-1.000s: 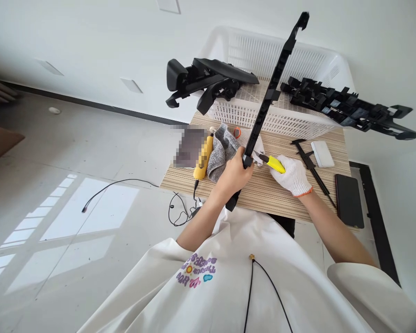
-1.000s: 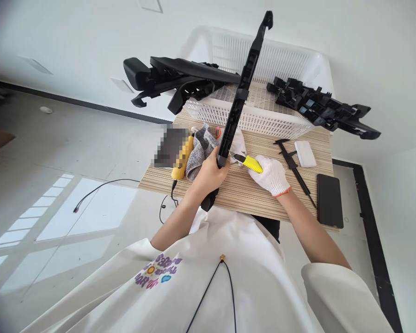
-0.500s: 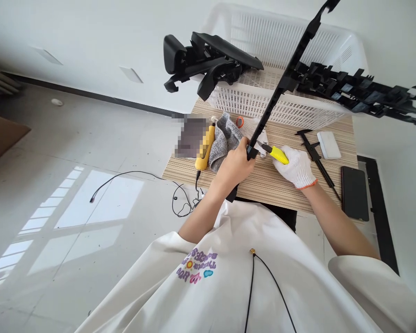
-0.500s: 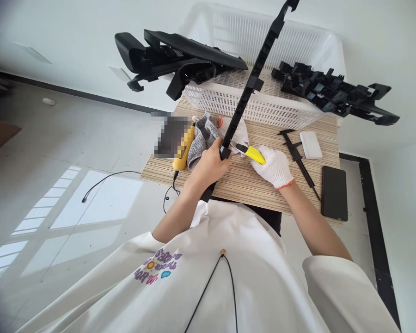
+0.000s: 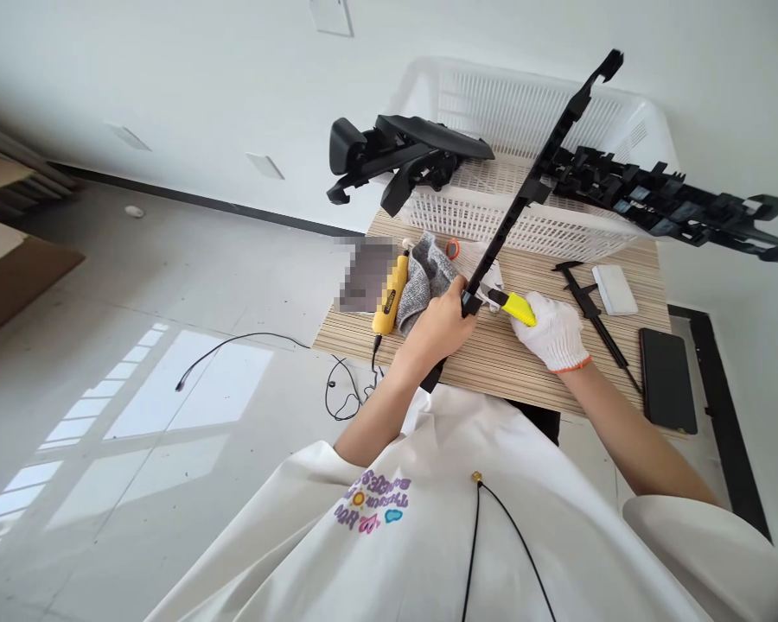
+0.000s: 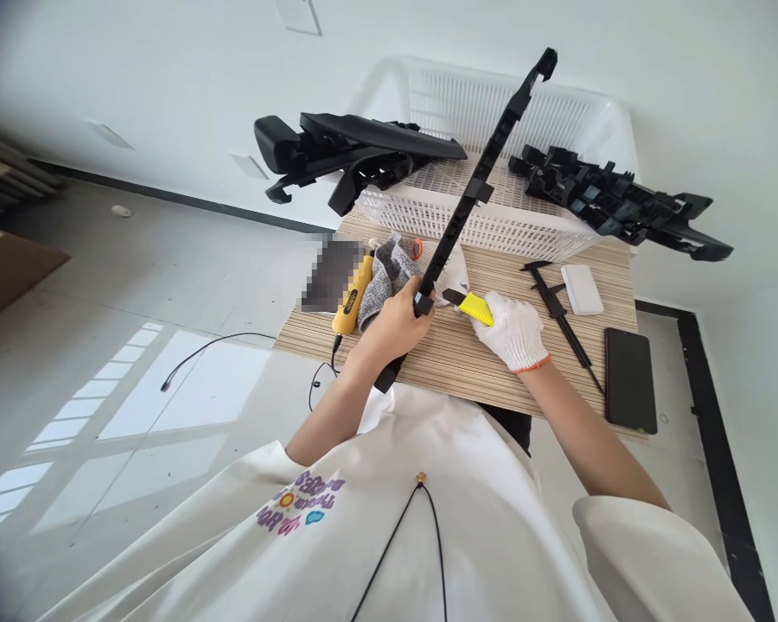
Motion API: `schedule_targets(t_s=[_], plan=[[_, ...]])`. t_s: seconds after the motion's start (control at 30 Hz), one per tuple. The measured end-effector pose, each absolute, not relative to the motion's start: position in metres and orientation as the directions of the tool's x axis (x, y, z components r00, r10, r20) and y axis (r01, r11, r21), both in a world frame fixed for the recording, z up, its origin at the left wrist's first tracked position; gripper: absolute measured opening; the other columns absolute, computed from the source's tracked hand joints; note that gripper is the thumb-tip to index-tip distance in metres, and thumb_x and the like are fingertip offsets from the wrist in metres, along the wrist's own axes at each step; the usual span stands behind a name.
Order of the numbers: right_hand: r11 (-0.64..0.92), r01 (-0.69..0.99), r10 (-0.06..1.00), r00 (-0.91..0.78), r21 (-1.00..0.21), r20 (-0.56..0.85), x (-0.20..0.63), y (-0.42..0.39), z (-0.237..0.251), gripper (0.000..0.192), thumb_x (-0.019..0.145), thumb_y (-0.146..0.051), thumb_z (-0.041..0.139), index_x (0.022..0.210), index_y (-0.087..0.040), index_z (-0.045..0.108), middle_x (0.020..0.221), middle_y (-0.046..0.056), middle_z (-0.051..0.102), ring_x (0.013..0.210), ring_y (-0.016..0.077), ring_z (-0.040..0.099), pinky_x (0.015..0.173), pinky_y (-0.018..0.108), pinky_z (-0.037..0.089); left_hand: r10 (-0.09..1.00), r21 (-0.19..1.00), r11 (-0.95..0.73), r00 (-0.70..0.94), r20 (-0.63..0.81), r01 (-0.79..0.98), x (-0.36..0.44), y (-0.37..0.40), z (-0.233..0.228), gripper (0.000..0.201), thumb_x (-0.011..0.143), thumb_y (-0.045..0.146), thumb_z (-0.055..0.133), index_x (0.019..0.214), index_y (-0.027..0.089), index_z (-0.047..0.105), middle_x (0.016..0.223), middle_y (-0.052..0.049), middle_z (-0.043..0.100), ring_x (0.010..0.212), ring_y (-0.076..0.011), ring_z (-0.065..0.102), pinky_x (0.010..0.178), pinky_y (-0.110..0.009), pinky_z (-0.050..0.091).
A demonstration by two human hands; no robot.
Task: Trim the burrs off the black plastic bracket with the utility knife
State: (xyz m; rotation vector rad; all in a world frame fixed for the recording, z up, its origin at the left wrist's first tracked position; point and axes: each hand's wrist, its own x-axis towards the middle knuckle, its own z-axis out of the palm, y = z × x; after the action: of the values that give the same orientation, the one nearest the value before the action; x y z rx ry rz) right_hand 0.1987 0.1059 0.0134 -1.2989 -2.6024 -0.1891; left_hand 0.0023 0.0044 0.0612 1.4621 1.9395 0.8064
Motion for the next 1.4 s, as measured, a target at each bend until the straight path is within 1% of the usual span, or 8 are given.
schedule_targets(t_s=[0.27,0.57,0.7,0.87,1.0,1.13,1.27,1.4], plan=[[0.588,0.805,0.759,-0.583,0.077,0.290,0.198,0.103,0.016,0.039,0.092,-0.048,0.044,0.084,-0.017,0.066,0.062,0.008,0.064,0.053,0.0210,0.053,0.057,0.034,0.020,0.976,0.801,0.141,-0.218,-0.013,0.582,-0.003,0.007,0.050,0.008,0.093,0.023,0.053,0.100,0.026,0.052,0.095,-0.007,0.070,0.095,-0.0336,0.071,0.085,-0.043,0.052],[0.584,0.807,0.754,-0.578,0.087,0.310,0.196,0.104,0.014,0.038,0.094,-0.048,0.046,0.084,-0.018,0.066,0.064,0.008,0.064,0.054,0.0206,0.052,0.058,0.034,0.020,0.976,0.845,0.068,-0.212,0.054,0.530,-0.005,0.010,0.041,0.011,0.089,0.017,0.057,0.094,0.026,0.052,0.088,-0.004,0.067,0.091,-0.0290,0.069,0.086,-0.039,0.051],[0.590,0.803,0.750,-0.584,0.085,0.310,0.195,0.105,0.016,0.035,0.093,-0.046,0.046,0.084,-0.018,0.066,0.065,0.008,0.065,0.055,0.0211,0.054,0.058,0.034,0.021,0.979,0.869,0.035,-0.193,0.070,0.494,-0.006,0.009,0.041,0.012,0.088,0.015,0.056,0.092,0.025,0.051,0.085,-0.003,0.066,0.086,-0.0254,0.066,0.084,-0.036,0.050],[0.591,0.804,0.752,-0.577,0.062,0.317,0.194,0.105,0.016,0.037,0.094,-0.048,0.045,0.082,-0.018,0.064,0.065,0.008,0.063,0.057,0.0210,0.055,0.059,0.034,0.021,0.980,0.907,0.008,-0.183,0.076,0.421,-0.006,0.010,0.041,0.008,0.090,0.017,0.055,0.090,0.023,0.050,0.086,-0.002,0.064,0.079,-0.0197,0.060,0.077,-0.032,0.047],[0.585,0.808,0.760,-0.576,0.067,0.302,0.193,0.104,0.017,0.035,0.092,-0.047,0.048,0.084,-0.018,0.064,0.065,0.008,0.064,0.057,0.0216,0.055,0.059,0.034,0.021,0.983,0.949,0.008,-0.178,0.050,0.314,-0.005,0.010,0.038,0.009,0.090,0.018,0.057,0.087,0.023,0.049,0.078,0.001,0.059,0.075,-0.0171,0.057,0.073,-0.029,0.047],[0.569,0.819,0.770,-0.563,0.076,0.301,0.193,0.103,0.019,0.032,0.091,-0.046,0.050,0.084,-0.018,0.065,0.066,0.008,0.065,0.058,0.0220,0.055,0.059,0.035,0.022,0.986,0.991,0.041,-0.164,-0.019,0.127,-0.003,0.009,0.032,0.011,0.089,0.020,0.061,0.087,0.023,0.050,0.067,0.005,0.051,0.061,-0.0129,0.049,0.063,-0.027,0.045],[0.577,0.815,0.769,-0.564,0.052,0.301,0.193,0.101,0.021,0.030,0.092,-0.044,0.049,0.085,-0.018,0.065,0.067,0.009,0.065,0.060,0.0227,0.057,0.060,0.035,0.022,0.983,0.991,0.128,-0.125,-0.133,-0.049,-0.001,0.008,0.027,0.016,0.088,0.026,0.066,0.090,0.023,0.051,0.061,0.008,0.044,0.050,-0.0095,0.044,0.052,-0.025,0.039],[0.570,0.821,0.780,-0.557,0.044,0.286,0.192,0.100,0.022,0.029,0.091,-0.043,0.050,0.088,-0.018,0.066,0.069,0.009,0.065,0.063,0.0233,0.058,0.060,0.036,0.022,0.979,0.974,0.166,-0.091,-0.181,-0.155,0.001,0.009,0.027,0.019,0.088,0.028,0.068,0.089,0.023,0.050,0.060,0.009,0.042,0.046,-0.0074,0.041,0.046,-0.022,0.035]])
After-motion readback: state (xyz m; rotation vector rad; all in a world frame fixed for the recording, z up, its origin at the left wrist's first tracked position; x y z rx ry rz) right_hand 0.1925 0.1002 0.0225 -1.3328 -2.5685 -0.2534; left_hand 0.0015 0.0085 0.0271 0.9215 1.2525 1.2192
